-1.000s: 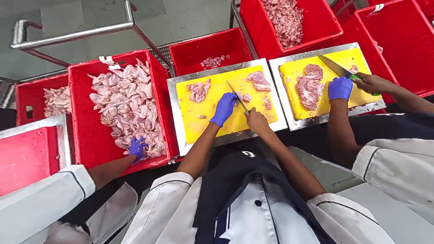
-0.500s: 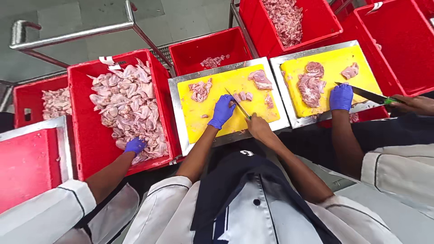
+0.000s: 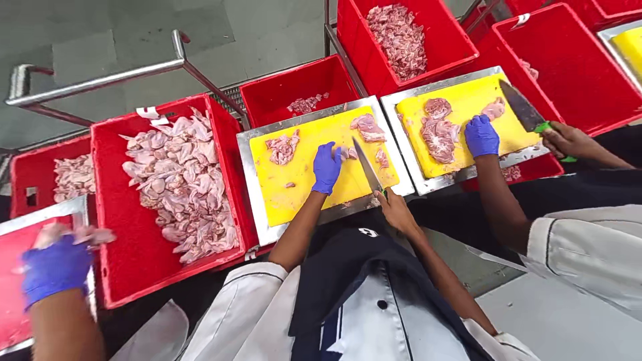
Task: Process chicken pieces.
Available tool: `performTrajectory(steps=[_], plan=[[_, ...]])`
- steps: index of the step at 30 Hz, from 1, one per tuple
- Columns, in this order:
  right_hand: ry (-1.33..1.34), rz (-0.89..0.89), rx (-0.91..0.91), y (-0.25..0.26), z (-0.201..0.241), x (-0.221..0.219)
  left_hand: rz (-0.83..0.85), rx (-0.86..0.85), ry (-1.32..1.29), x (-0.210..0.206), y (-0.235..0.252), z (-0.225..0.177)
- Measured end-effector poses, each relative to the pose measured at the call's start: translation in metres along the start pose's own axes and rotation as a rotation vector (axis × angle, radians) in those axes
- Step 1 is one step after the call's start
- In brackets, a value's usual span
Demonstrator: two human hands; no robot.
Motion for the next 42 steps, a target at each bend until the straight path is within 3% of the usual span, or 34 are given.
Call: performTrajectory(steps=[3,7,10,12,13,14,16,17,18,19,22,25,27,30,34,36,40,42], plan=[[0.150,-0.094,-0.061,-0.007,-0.022,0.017,0.199,-0.072,0.121,-0.044,0.014,-0.046],[0.154,-0.149,-0.101,-0.013,-0.061,0.027,0.559,-0.208,0.235,-0.083,0.001,-0.089],[0.162,-0.170,-0.125,-0.025,-0.083,0.035,0.969,-0.387,0.194,-0.093,-0.027,-0.115],[0.185,-0.175,-0.130,-0.030,-0.098,0.038,1.190,-0.449,-0.007,-0.085,-0.029,-0.149],[0.201,-0.171,-0.134,-0.030,-0.106,0.038,1.183,-0.443,-0.210,-0.079,-0.013,-0.168],[0.211,-0.166,-0.141,-0.029,-0.113,0.037,1.063,-0.402,-0.430,-0.072,0.017,-0.182],[0.219,-0.145,-0.163,-0.028,-0.122,0.034,0.567,-0.216,-0.779,-0.063,0.096,-0.177],[0.222,-0.145,-0.171,-0.029,-0.123,0.035,0.298,-0.135,-0.773,-0.059,0.130,-0.157],[0.220,-0.149,-0.177,-0.030,-0.124,0.039,0.140,-0.072,-0.617,-0.055,0.151,-0.138],[0.219,-0.160,-0.177,-0.030,-0.125,0.044,0.112,-0.035,-0.388,-0.055,0.162,-0.124],[0.245,-0.196,-0.149,-0.025,-0.127,0.054,0.382,-0.075,0.151,-0.072,0.154,-0.103],[0.236,-0.184,-0.115,-0.016,-0.124,0.051,0.526,-0.177,0.133,-0.084,0.128,-0.092],[0.174,-0.152,-0.086,-0.009,-0.112,0.055,0.463,-0.098,-0.056,-0.072,0.113,-0.078],[0.063,-0.089,-0.039,0.002,-0.083,0.056,0.196,0.118,-0.269,-0.040,0.068,-0.038],[-0.101,-0.015,0.039,0.015,-0.031,0.048,-0.002,0.181,-0.149,-0.016,0.020,-0.003],[-0.172,0.008,0.056,0.017,-0.007,0.047,0.006,0.073,-0.019,-0.006,0.018,-0.012],[-0.324,0.072,-0.020,0.020,0.018,0.044,0.109,-0.450,0.075,-0.023,0.024,-0.035],[-0.343,0.088,-0.038,0.027,0.033,0.040,0.240,-0.501,0.107,-0.029,0.025,-0.041]])
Point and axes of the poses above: each hand's wrist, its own y-axis towards the middle knuckle, its own x-axis out of the back of the hand, z = x × y, the point moved 8 cm from there along y, towards the middle knuckle, and after that the axes turned 7 degrees about -x, right-handed, at the moved point
